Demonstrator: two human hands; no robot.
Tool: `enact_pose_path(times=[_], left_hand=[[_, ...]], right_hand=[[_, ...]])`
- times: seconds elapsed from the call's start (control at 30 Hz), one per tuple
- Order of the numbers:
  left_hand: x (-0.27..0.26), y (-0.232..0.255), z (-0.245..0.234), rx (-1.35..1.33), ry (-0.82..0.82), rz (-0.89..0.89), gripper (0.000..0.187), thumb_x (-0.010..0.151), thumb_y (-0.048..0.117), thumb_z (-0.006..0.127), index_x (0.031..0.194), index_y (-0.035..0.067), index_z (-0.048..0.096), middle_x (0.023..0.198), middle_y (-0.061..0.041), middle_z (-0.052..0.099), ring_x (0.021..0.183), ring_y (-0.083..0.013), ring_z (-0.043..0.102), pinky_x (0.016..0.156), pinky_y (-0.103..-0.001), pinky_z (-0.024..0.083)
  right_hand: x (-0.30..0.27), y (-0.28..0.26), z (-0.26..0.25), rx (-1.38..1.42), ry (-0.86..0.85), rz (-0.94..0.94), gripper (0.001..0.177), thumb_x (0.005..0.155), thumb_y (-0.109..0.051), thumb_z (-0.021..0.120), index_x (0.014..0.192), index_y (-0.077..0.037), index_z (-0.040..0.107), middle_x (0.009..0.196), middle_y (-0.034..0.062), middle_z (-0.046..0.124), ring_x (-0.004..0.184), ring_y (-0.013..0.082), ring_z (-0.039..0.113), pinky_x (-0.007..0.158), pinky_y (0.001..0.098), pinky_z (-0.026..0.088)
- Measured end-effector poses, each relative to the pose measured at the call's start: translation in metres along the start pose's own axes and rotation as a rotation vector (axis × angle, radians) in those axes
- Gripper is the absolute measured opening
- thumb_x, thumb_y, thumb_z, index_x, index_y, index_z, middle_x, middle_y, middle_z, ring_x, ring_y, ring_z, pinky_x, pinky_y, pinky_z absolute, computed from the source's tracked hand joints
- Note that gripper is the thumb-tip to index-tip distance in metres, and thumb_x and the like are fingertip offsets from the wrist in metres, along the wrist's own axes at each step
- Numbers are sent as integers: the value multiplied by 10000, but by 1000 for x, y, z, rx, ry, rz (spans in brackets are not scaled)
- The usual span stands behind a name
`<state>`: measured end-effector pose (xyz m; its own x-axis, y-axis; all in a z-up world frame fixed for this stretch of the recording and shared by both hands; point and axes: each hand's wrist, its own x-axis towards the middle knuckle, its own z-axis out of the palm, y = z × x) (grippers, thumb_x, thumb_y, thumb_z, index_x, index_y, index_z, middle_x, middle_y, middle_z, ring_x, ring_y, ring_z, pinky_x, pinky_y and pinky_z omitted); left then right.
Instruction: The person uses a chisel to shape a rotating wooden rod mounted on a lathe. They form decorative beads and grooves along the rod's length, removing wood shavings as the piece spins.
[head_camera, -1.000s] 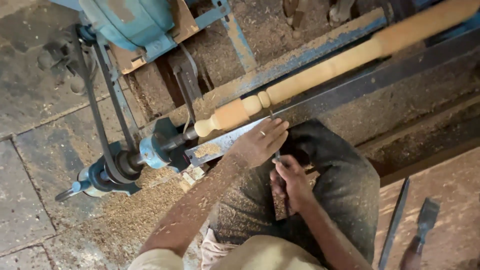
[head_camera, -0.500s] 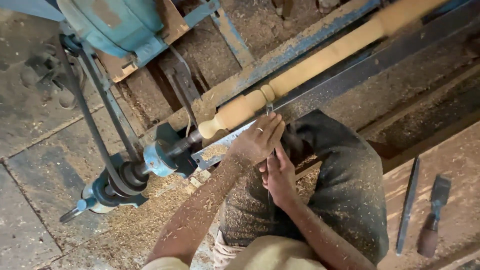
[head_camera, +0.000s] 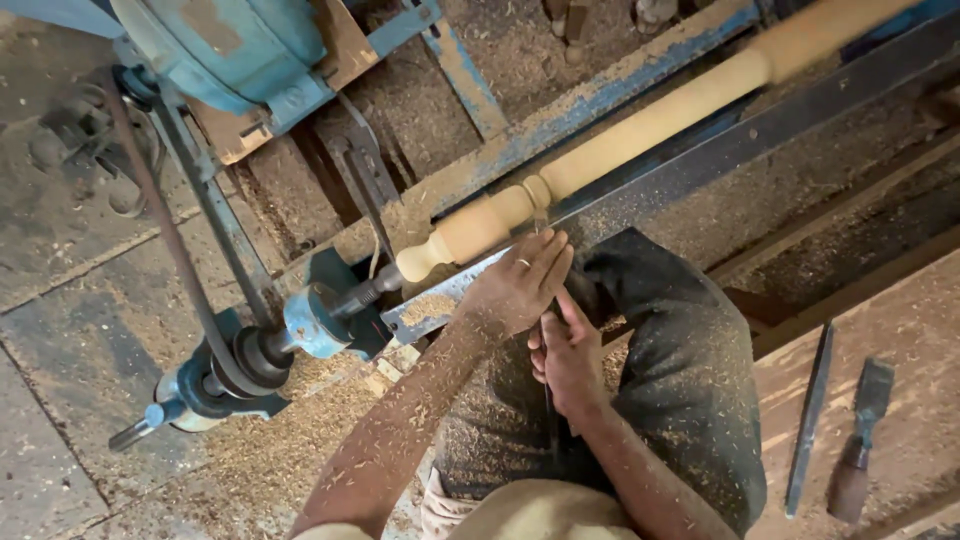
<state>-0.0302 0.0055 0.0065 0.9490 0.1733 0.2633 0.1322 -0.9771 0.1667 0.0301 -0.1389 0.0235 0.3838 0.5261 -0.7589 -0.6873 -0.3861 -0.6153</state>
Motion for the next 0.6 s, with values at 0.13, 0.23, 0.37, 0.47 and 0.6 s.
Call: enact_pose_path(times=[0.13, 0.23, 0.37, 0.47, 0.6], left_hand=[[0, 1, 2, 1, 1, 3, 538, 924, 247, 577, 1366, -59, 591, 1428, -214, 605, 1363, -346, 563, 1115, -447, 501], [2, 0, 6, 27, 41, 24, 507, 968, 229, 576, 1387, -56, 584, 1444, -214, 602, 1368, -338, 571, 1118, -440, 503], [5, 3, 4, 65, 21, 23, 523, 953, 218, 569, 1404, -45, 581, 1464, -211, 596, 1375, -337, 560, 1112, -444, 498], [5, 4, -1, 73, 10, 27, 532, 949, 212, 560, 1419, -37, 574, 1486, -203, 575, 1388, -337, 546, 1132, -454, 486], [10, 5, -4, 38, -42, 17, 525, 966, 193, 541, 1447, -17, 551, 1529, -171, 539, 1426, -318, 522, 1175, -448, 451]], right_hand=[[-2, -12, -8, -114, 42, 55, 539, 1031, -145, 496, 1565, -183, 432, 725, 18, 568, 498, 84, 423, 428, 265, 352], [1, -24, -18, -179, 25, 71, 530, 1035, -173, 510, 1561, -173, 447, 719, 22, 562, 511, 84, 440, 449, 260, 386], [3, -44, -32, -314, -31, 83, 541, 1018, -178, 512, 1557, -188, 466, 705, 28, 577, 504, 88, 441, 448, 265, 390], [6, -58, -42, -384, -68, 101, 555, 1014, -173, 503, 1566, -208, 455, 694, 27, 583, 498, 89, 438, 448, 264, 380], [12, -71, -55, -458, -118, 98, 559, 1016, -158, 511, 1571, -206, 467, 688, 24, 579, 503, 85, 441, 457, 262, 390]])
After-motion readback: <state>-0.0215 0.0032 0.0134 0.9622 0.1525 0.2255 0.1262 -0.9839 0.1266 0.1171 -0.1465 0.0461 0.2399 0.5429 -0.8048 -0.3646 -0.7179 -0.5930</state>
